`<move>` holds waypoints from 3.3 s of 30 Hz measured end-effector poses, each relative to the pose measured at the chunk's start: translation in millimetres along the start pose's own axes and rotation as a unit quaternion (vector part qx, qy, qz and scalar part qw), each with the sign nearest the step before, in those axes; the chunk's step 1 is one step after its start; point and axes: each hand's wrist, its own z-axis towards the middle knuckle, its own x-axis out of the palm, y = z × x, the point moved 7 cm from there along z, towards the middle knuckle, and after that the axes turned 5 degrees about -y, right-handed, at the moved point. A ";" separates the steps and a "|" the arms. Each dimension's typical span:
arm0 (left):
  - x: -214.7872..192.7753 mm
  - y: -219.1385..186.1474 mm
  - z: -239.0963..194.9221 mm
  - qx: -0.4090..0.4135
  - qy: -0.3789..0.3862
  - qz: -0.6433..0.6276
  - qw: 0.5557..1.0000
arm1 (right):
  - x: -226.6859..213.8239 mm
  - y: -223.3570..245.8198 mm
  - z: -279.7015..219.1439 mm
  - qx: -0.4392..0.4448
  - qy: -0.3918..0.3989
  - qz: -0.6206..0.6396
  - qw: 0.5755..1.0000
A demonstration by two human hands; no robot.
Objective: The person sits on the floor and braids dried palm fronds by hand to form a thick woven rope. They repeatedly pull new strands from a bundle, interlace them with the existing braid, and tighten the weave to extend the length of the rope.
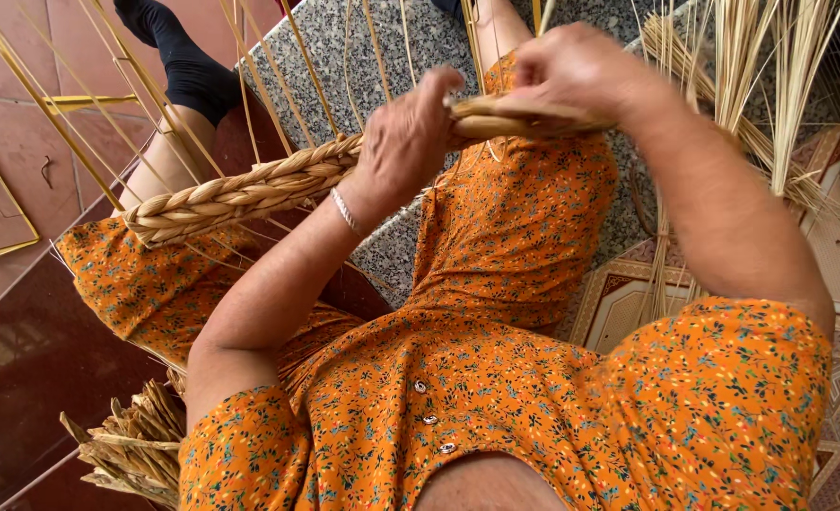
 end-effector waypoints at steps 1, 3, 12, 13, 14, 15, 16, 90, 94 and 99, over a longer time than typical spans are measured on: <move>2.2 7.4 5.5 -0.020 -0.021 -0.025 0.999 | -2.3 -22.2 -5.8 0.094 0.079 0.091 0.988; 14.4 23.0 16.1 -0.063 0.005 0.008 0.998 | -30.3 -54.2 -22.6 0.119 0.102 0.104 0.982; 2.9 50.9 18.9 -0.210 0.003 -0.392 0.896 | -69.9 -173.2 -142.0 0.229 -0.044 0.167 0.958; -0.6 51.5 17.5 -0.233 -0.005 -0.426 0.874 | -66.9 -177.7 -148.7 0.241 -0.061 0.154 0.956; -3.0 49.8 16.5 -0.250 -0.006 -0.443 0.861 | -64.6 -180.5 -155.1 0.252 -0.078 0.141 0.954; -5.4 47.4 16.0 -0.265 -0.009 -0.458 0.849 | -69.6 -176.4 -158.8 0.214 -0.124 0.114 0.962; -7.6 44.9 16.0 -0.280 -0.012 -0.473 0.835 | -74.9 -170.2 -164.4 0.174 -0.170 0.086 0.966; 13.6 -10.5 35.5 0.017 -0.003 -0.082 0.997 | 11.1 -9.0 -26.8 -0.140 -0.222 -0.041 0.964; 12.3 16.5 48.4 -0.042 -0.042 -0.160 0.985 | 22.8 -34.2 -41.3 -0.121 -0.124 0.099 0.980; 25.5 42.5 50.3 -0.265 0.013 -0.363 0.893 | 30.1 -70.3 -72.9 -0.043 -0.131 0.280 0.950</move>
